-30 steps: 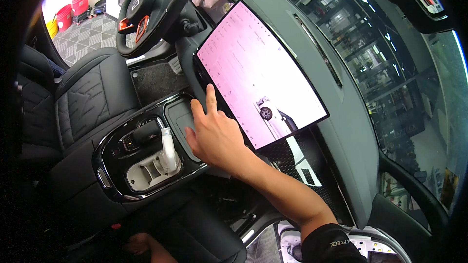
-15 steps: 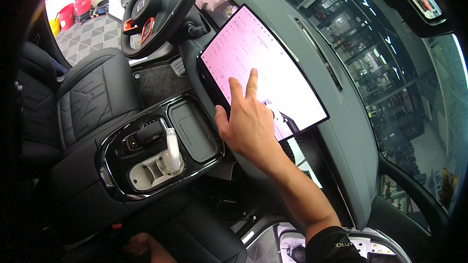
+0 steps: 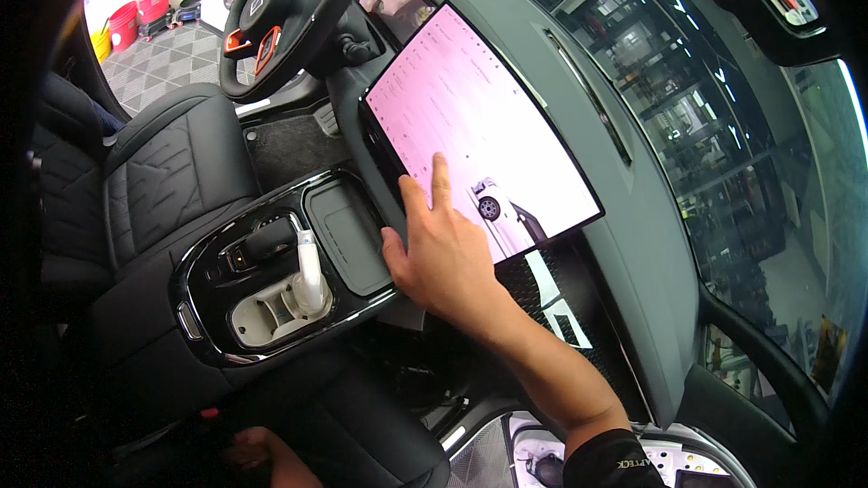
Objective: The person removes a car door handle using an Allen key, then installs a new chrome door handle on the same door. The person also interacts with the vehicle's touchscreen and retrieves tools from a nearby toolbox.
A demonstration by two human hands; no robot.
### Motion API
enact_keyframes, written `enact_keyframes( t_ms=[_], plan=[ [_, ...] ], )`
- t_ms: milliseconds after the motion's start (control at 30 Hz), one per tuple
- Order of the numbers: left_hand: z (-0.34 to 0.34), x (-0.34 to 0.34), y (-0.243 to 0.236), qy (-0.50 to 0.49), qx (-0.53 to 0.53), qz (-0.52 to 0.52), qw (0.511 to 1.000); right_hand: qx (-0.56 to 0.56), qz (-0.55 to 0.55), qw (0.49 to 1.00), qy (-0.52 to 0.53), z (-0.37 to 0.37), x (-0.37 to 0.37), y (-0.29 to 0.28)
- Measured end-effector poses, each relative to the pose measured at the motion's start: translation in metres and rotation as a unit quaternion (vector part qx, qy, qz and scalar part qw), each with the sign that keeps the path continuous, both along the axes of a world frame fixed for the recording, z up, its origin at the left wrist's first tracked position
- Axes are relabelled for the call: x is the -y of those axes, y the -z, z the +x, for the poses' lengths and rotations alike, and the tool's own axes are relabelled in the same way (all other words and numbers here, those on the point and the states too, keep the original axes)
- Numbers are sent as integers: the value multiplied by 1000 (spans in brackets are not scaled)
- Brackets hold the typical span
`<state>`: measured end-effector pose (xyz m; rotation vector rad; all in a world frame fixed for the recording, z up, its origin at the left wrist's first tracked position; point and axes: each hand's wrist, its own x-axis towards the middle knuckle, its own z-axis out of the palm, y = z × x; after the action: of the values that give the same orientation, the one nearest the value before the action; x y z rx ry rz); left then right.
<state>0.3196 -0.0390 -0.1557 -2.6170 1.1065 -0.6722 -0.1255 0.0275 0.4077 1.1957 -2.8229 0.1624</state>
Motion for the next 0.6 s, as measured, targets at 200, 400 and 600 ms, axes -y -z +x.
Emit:
enact_keyframes(
  t_ms=[200, 400, 600],
  plan=[
    [-11, -2, -12, 33, -19, -24, 999, 10, -85, 984, -155, 2, -6, -6],
    [-6, -2, -14, 24, -25, -30, 999, 49, -62, 947, -312, 11, -7, -18],
    [0, -1, -10, 22, -22, -32, 999, 15, -27, 925, -380, -5, 4, -19]
  ],
)
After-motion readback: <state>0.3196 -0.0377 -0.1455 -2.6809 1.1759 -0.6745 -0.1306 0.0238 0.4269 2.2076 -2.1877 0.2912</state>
